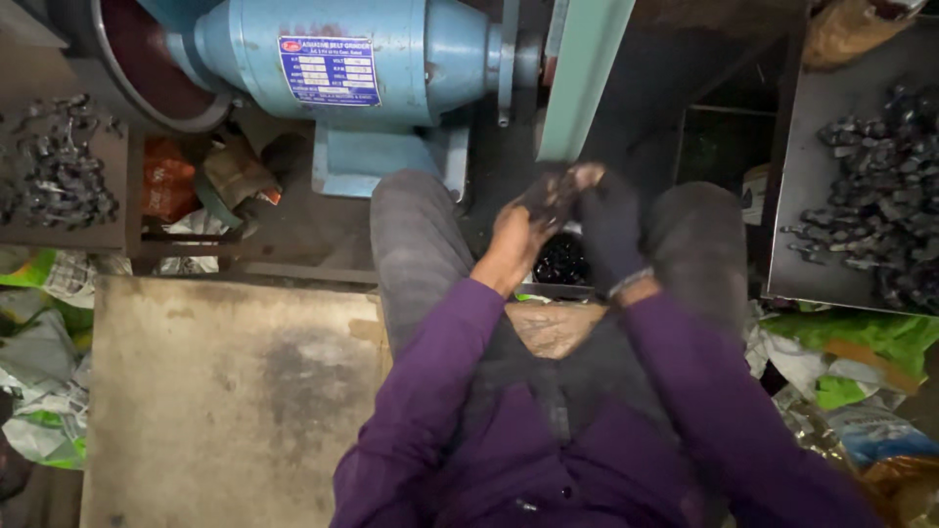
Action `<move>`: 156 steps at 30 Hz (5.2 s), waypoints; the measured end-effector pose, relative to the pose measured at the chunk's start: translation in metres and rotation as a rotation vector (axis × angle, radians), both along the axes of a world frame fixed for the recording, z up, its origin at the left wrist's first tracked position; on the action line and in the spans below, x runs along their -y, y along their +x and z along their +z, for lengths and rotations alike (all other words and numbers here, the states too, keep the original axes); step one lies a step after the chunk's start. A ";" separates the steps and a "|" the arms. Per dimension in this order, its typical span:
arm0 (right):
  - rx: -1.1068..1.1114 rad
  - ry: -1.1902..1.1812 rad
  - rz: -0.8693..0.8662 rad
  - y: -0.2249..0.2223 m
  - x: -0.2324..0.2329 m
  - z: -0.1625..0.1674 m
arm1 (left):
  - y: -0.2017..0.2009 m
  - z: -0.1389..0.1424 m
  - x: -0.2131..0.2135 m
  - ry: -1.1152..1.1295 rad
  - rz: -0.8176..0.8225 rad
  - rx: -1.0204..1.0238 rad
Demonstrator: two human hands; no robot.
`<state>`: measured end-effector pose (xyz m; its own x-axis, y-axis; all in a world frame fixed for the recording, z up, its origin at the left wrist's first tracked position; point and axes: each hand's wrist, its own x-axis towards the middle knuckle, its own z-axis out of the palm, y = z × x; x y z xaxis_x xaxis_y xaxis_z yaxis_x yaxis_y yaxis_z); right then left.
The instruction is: The person sits on the floor at a bench grinder and grinds small metal pieces against the spinning wheel, producing sparks. They periodically place finished pieces into a bag between their legs and take new pieces from a nearby tray of dark metal parts.
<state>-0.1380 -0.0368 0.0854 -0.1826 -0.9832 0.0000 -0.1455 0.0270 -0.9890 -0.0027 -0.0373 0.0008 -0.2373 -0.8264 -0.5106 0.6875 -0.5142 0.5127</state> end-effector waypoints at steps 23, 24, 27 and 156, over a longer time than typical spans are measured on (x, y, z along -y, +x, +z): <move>-1.427 -0.084 0.177 -0.273 -0.034 0.012 | -0.043 0.037 -0.047 -0.901 -0.996 0.361; -1.365 -0.088 0.083 -0.274 -0.027 0.011 | -0.043 0.043 -0.045 -0.907 -0.961 0.327; -1.038 -0.174 -0.180 -0.264 -0.004 0.017 | -0.037 0.058 -0.039 -0.441 -0.900 0.393; -0.792 -0.160 -0.107 -0.155 -0.013 0.036 | -0.016 0.047 -0.054 -0.682 -0.921 0.389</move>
